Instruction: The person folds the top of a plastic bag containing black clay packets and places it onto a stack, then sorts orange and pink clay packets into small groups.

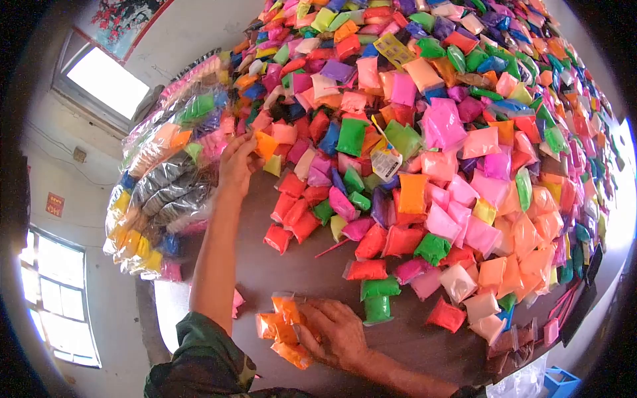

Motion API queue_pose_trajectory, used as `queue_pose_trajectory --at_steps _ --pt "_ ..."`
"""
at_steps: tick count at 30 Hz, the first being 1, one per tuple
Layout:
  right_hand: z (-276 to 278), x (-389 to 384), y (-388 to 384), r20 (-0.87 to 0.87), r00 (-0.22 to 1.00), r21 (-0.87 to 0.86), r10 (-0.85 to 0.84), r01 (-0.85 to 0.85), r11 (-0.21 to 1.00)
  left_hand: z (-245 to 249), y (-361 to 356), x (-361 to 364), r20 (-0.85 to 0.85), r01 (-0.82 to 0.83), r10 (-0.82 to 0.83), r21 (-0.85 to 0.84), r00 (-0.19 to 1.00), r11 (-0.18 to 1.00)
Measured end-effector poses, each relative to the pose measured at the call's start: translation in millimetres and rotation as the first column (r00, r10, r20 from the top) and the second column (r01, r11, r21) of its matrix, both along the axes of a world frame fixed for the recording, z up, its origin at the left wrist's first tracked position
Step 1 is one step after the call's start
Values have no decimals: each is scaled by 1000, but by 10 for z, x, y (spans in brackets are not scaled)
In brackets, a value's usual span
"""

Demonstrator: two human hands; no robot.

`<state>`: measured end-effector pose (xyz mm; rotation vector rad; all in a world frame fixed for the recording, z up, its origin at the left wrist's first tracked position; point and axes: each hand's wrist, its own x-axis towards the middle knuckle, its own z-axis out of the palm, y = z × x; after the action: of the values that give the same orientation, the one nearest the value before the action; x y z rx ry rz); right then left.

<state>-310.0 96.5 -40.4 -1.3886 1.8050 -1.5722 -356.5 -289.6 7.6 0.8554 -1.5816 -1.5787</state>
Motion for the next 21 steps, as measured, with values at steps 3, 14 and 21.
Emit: queue_pose_trajectory --at_steps 3,14,21 --pt "11 -9 -2 6 1000 3 8 -8 1000 -53 -3 54 65 15 -15 3 998 1000" --pt "-55 14 15 14 1000 -1 12 -12 1000 -81 344 -147 10 256 -258 73 966 964" --pt "-23 9 17 24 1000 14 11 -12 1000 276 1102 -460 431 536 -337 -527 837 660"
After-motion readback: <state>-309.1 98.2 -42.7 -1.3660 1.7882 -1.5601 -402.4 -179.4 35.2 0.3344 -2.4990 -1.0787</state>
